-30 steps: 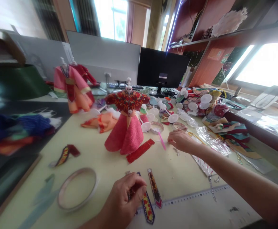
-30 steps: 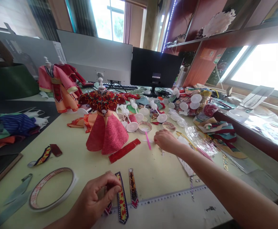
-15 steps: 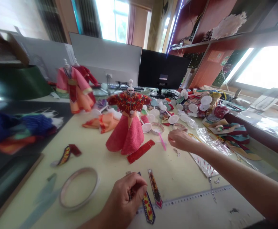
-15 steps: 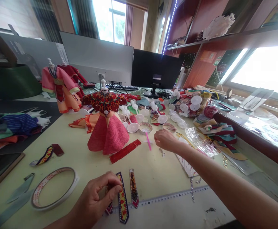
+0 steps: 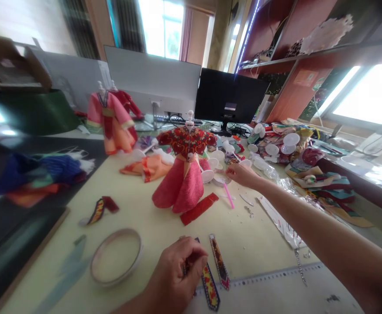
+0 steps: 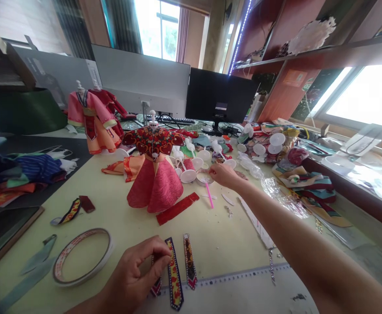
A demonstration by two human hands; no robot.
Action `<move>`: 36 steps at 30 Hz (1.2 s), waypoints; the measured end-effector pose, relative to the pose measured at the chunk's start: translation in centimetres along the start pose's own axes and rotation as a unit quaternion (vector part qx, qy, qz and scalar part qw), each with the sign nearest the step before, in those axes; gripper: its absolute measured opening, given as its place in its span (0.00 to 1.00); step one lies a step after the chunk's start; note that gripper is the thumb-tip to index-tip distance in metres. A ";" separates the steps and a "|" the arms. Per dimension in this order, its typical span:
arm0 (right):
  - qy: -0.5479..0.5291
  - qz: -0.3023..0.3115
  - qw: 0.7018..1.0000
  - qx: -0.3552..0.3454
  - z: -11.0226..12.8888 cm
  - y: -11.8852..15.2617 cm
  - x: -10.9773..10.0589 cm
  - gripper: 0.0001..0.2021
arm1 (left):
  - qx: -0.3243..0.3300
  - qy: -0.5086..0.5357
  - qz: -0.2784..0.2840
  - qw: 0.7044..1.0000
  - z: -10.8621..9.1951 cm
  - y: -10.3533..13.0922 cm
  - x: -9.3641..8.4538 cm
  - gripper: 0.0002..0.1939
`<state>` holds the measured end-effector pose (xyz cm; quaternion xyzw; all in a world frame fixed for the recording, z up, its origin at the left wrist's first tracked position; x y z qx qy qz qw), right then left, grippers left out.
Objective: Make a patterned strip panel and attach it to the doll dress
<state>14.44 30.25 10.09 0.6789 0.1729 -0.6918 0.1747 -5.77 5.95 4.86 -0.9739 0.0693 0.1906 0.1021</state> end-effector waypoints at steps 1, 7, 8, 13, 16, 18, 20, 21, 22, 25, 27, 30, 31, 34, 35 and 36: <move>-0.003 -0.013 1.000 0.001 0.4 0.4 -0.3 0.11 | -0.004 0.005 -0.005 1.000 0.0 0.0 -0.1 0.10; -0.053 -0.057 0.994 -0.077 5.6 6.8 -0.9 0.07 | -0.043 0.037 -0.071 0.996 -0.6 -0.1 -1.2 0.09; -0.063 -0.048 0.992 -0.103 6.7 8.4 -0.6 0.07 | -0.053 0.041 -0.086 0.994 -0.7 -0.2 -1.5 0.10; -0.087 -0.013 0.981 -0.172 10.6 13.9 1.5 0.08 | -0.077 0.056 -0.137 0.986 -0.8 -0.3 -2.2 0.12; -0.081 0.003 0.987 -0.142 11.5 14.9 2.6 0.08 | -0.079 0.058 -0.132 0.986 -0.6 -0.4 -2.1 0.12; -0.074 0.011 0.990 -0.119 12.0 15.1 3.1 0.07 | -0.078 0.061 -0.122 0.988 -0.6 -0.5 -1.9 0.11; -0.076 0.017 0.991 -0.106 12.4 15.2 3.5 0.06 | -0.073 0.061 -0.115 0.989 -0.6 -0.5 -1.8 0.11; -0.081 0.019 0.991 -0.104 12.6 15.2 3.7 0.06 | -0.072 0.059 -0.113 0.989 -0.7 -0.5 -1.8 0.11; -0.087 0.018 0.991 -0.105 12.8 15.2 3.8 0.06 | -0.072 0.057 -0.110 0.990 -0.7 -0.5 -1.7 0.11; -0.098 0.010 0.989 -0.112 13.1 15.4 4.1 0.06 | -0.075 0.056 -0.096 0.991 -0.7 -0.5 -1.6 0.11; -0.110 0.003 0.988 -0.110 13.2 15.5 4.0 0.07 | -0.078 0.057 -0.089 0.991 -0.6 -0.5 -1.5 0.11; -0.142 -0.020 0.984 -0.104 13.2 15.6 3.3 0.07 | -0.086 0.063 -0.083 0.991 -0.5 -0.7 -1.4 0.11; -0.154 -0.032 0.982 -0.106 13.3 15.7 3.0 0.07 | -0.095 0.073 -0.080 0.990 -0.4 -0.8 -1.4 0.11; -0.187 -0.080 0.972 -0.121 13.5 15.7 1.8 0.07 | -0.143 0.137 -0.056 0.979 -0.3 -1.1 -1.1 0.12; -0.196 -0.097 0.968 -0.127 13.6 15.6 1.5 0.07 | -0.157 0.164 -0.047 0.973 -0.4 -1.3 -1.0 0.12; -0.204 -0.113 0.963 -0.132 13.7 15.6 1.3 0.07 | -0.170 0.190 -0.038 0.966 -0.6 -1.4 -1.0 0.12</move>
Point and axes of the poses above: each hand's wrist, its own y-axis away from the middle knuckle, its own x-axis out of the palm, z = x × y, the point moved 3 cm from there along -y, towards the middle knuckle, and after that the axes turned 3 degrees about -x, right-handed, at the moved point
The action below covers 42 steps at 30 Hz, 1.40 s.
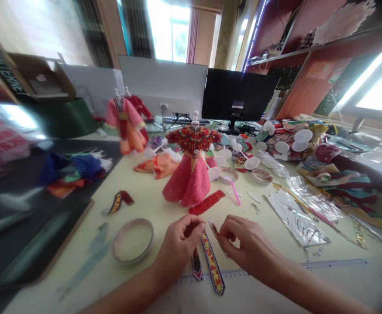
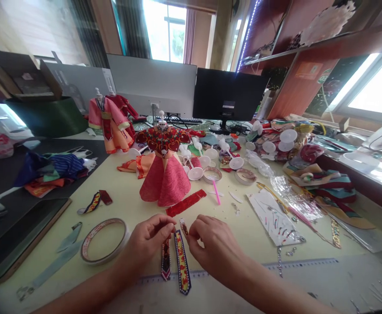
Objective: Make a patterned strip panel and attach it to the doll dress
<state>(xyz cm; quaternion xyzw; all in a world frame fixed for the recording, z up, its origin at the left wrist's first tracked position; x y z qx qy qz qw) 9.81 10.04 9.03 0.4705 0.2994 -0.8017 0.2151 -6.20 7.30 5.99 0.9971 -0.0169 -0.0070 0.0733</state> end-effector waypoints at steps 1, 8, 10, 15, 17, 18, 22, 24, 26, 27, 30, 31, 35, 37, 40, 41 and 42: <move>-0.005 -0.015 1.000 -0.008 0.1 -0.1 -0.1 0.07 | -0.015 0.020 0.008 1.000 -0.2 -0.1 0.2 0.12; -0.035 -0.062 0.996 -0.047 0.6 -0.3 0.2 0.07 | -0.053 0.079 -0.001 0.995 -1.6 -0.3 0.8 0.09; -0.061 -0.060 0.995 -0.041 0.4 -0.4 0.1 0.07 | -0.050 0.086 -0.002 0.995 -1.8 -0.4 1.0 0.09; -0.188 -0.063 0.980 0.027 -0.9 -1.5 -0.6 0.05 | -0.031 0.045 0.006 0.999 -1.9 -1.2 1.6 0.09; -0.239 -0.049 0.969 0.038 -1.4 -1.9 -0.5 0.05 | -0.011 0.010 0.006 1.000 -1.9 -1.5 1.9 0.09; -0.259 -0.041 0.964 0.040 -1.5 -2.0 -0.3 0.05 | -0.001 -0.006 0.011 1.000 -1.9 -1.6 2.1 0.09; -0.295 -0.028 0.953 0.057 -2.2 -2.1 0.5 0.06 | 0.018 -0.063 0.021 0.998 -1.8 -1.8 2.6 0.08; -0.292 -0.027 0.954 0.065 -2.4 -2.0 0.8 0.07 | 0.021 -0.081 0.021 0.996 -1.6 -1.9 2.6 0.07; -0.277 -0.033 0.958 0.072 -2.5 -2.0 0.9 0.07 | 0.023 -0.093 0.015 0.995 -1.4 -2.0 2.5 0.08; -0.267 -0.037 0.960 0.076 -2.6 -1.9 1.0 0.07 | 0.021 -0.098 0.008 0.995 -1.3 -2.0 2.4 0.08; -0.253 -0.042 0.963 0.084 -2.5 -1.9 1.1 0.06 | 0.014 -0.102 -0.004 0.995 -1.0 -2.2 2.2 0.08; -0.251 -0.041 0.963 0.087 -2.5 -1.9 1.2 0.06 | 0.011 -0.100 -0.004 0.995 -0.9 -2.2 2.3 0.08; -0.244 -0.041 0.964 0.096 -2.4 -1.9 1.6 0.06 | 0.014 -0.103 -0.006 0.995 -0.9 -2.2 2.3 0.08; -0.240 -0.048 0.965 0.094 -2.4 -1.9 1.8 0.05 | 0.015 -0.109 -0.007 0.994 -0.9 -2.1 2.4 0.08; -0.237 -0.060 0.966 0.084 -2.4 -1.8 2.1 0.05 | 0.018 -0.120 -0.013 0.993 -1.0 -2.1 2.4 0.08; -0.238 -0.063 0.966 0.080 -2.3 -1.8 2.1 0.05 | 0.018 -0.124 -0.015 0.992 -1.1 -2.1 2.3 0.07; -0.241 -0.066 0.965 0.075 -2.3 -1.8 2.1 0.05 | 0.018 -0.126 -0.015 0.992 -1.1 -2.1 2.4 0.07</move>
Point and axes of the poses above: each hand's wrist, its own y-axis away from the middle knuckle, its own x-axis out of the palm, z = x × y, the point moved 3 cm from there along -y, towards the middle knuckle, and after that the axes turned 3 degrees about -x, right-handed, at the moved point
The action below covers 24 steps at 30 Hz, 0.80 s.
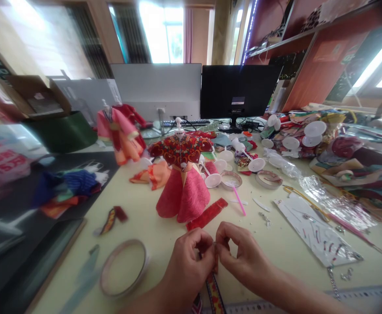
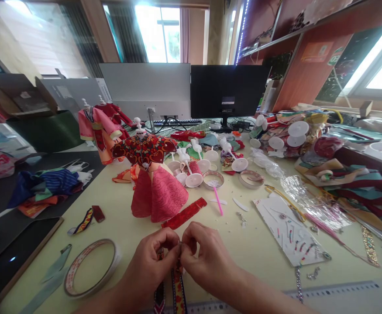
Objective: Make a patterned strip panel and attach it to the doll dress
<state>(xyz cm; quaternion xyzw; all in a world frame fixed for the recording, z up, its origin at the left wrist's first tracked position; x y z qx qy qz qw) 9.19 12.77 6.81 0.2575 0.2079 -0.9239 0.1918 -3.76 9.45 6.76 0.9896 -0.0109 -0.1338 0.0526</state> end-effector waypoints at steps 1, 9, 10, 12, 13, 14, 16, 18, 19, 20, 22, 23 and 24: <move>-0.006 -0.001 1.000 -0.002 0.1 0.0 0.0 0.05 | -0.003 0.002 0.002 1.000 0.0 0.0 0.0 0.07; -0.084 0.018 0.994 0.065 0.4 -0.1 -0.6 0.05 | -0.049 0.110 0.044 0.992 0.4 0.1 0.1 0.09; -0.091 0.021 0.993 0.069 0.5 -0.1 -0.6 0.05 | -0.053 0.118 0.045 0.991 0.5 0.2 0.1 0.09; -0.102 0.025 0.992 0.072 0.5 0.0 -0.6 0.06 | -0.060 0.134 0.046 0.988 0.6 0.2 0.1 0.10; -0.106 0.023 0.992 0.072 0.5 0.0 -0.7 0.06 | -0.065 0.143 0.045 0.987 0.6 0.2 0.0 0.10; -0.109 0.022 0.991 0.071 0.5 -0.1 -0.7 0.06 | -0.070 0.151 0.044 0.985 0.7 0.2 0.0 0.11; -0.113 0.025 0.991 0.065 0.5 -0.2 -0.7 0.07 | -0.085 0.169 0.046 0.981 0.7 0.1 0.0 0.12; -0.108 0.020 0.993 0.048 0.4 -0.2 -0.8 0.06 | -0.099 0.188 0.043 0.976 0.7 0.1 -0.1 0.14; -0.097 0.003 0.995 0.027 0.4 -0.1 -0.9 0.05 | -0.105 0.197 0.041 0.974 0.7 0.1 -0.2 0.15; -0.079 -0.020 0.997 -0.005 0.5 0.0 -1.1 0.04 | -0.112 0.203 0.038 0.972 0.6 0.1 -0.2 0.15; -0.027 -0.066 0.993 -0.093 0.9 0.3 -1.4 0.03 | -0.116 0.209 0.031 0.970 0.6 0.2 -0.4 0.16; 0.003 -0.080 0.987 -0.138 1.1 0.6 -1.4 0.04 | -0.113 0.210 0.029 0.971 0.5 0.2 -0.4 0.15; 0.031 -0.084 0.981 -0.175 1.3 0.8 -1.3 0.05 | -0.108 0.210 0.029 0.971 0.5 0.2 -0.4 0.15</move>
Point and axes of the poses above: each hand's wrist, its own y-axis away from the middle knuckle, its own x-axis out of the palm, z = x × y, the point moved 3 cm from there along -y, towards the middle knuckle, and after that the axes turned 3 degrees about -x, right-handed, at the moved point
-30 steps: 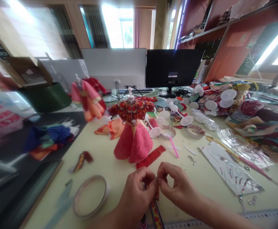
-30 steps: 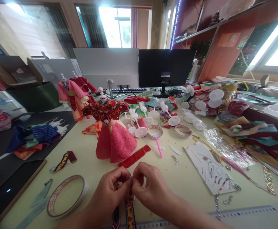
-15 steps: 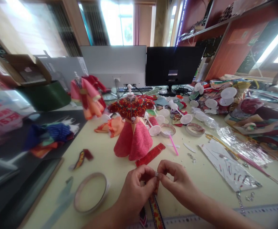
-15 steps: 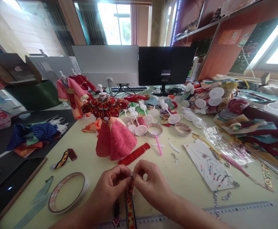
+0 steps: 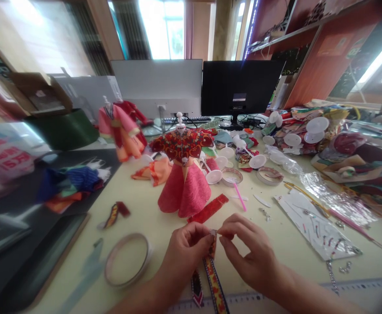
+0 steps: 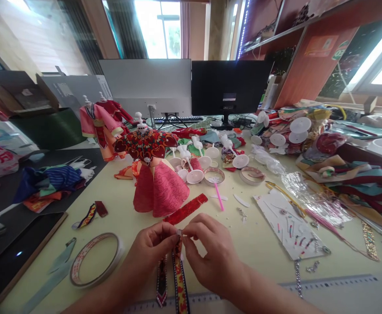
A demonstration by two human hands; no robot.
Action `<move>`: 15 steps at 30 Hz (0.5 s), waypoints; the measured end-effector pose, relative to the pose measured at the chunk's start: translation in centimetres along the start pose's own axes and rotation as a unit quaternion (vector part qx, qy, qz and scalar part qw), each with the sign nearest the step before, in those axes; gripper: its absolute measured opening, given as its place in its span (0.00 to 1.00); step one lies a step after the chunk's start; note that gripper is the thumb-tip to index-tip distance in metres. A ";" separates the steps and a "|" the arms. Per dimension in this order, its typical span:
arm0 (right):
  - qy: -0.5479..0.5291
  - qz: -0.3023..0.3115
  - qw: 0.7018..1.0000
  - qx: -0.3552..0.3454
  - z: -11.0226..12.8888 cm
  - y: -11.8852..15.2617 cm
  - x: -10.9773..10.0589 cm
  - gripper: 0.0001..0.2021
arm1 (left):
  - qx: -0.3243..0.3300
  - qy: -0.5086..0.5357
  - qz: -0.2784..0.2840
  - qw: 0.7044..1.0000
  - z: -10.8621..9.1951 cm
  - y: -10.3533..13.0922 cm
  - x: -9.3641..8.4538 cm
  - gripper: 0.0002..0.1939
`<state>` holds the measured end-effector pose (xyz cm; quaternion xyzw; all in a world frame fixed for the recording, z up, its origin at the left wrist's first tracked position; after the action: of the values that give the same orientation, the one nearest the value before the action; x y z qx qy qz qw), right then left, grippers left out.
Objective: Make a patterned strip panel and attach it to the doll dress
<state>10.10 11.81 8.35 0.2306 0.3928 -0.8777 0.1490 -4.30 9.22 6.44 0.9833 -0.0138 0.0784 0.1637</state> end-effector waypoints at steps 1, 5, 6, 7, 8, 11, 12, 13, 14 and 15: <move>0.021 0.006 0.999 -0.029 0.2 0.1 0.1 0.07 | 0.007 -0.001 0.002 1.000 0.0 0.0 0.0 0.15; 0.067 0.026 0.996 -0.061 0.4 0.2 0.3 0.08 | 0.021 -0.015 0.008 1.000 0.0 0.0 0.0 0.15; 0.071 0.027 0.995 -0.060 0.4 0.1 0.3 0.08 | 0.023 -0.019 0.009 1.000 0.1 0.0 -0.1 0.14; 0.073 0.027 0.995 -0.058 0.4 0.1 0.3 0.07 | 0.025 -0.023 0.011 0.999 0.1 -0.1 -0.1 0.14; 0.075 0.026 0.995 -0.056 0.4 0.0 0.3 0.07 | 0.029 -0.026 0.013 0.999 0.1 -0.1 -0.1 0.13; 0.069 0.020 0.996 -0.051 0.4 0.0 0.2 0.06 | 0.043 -0.041 0.019 0.998 0.2 -0.1 -0.1 0.12; 0.067 0.019 0.996 -0.049 0.4 0.0 0.2 0.06 | 0.051 -0.049 0.018 0.997 0.2 -0.1 -0.1 0.11; 0.065 0.017 0.997 -0.048 0.4 0.0 0.1 0.06 | 0.060 -0.059 0.016 0.996 0.1 -0.1 -0.1 0.10; 0.064 0.015 0.997 -0.047 0.4 0.0 0.1 0.06 | 0.068 -0.072 0.011 0.995 0.1 0.0 -0.1 0.10; 0.065 0.014 0.997 -0.044 0.3 0.0 0.1 0.06 | 0.076 -0.085 0.007 0.993 0.1 0.0 -0.2 0.09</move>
<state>9.91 11.53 8.49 0.2855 0.4368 -0.8404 0.1460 -4.44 9.18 6.37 0.9959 -0.0288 -0.0031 0.0862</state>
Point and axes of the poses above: each hand's wrist, its own y-axis away from the middle knuckle, its own x-axis out of the palm, z = x × y, the point moved 3 cm from there along -y, towards the middle knuckle, and after that the axes turned 3 degrees about -x, right-handed, at the moved point
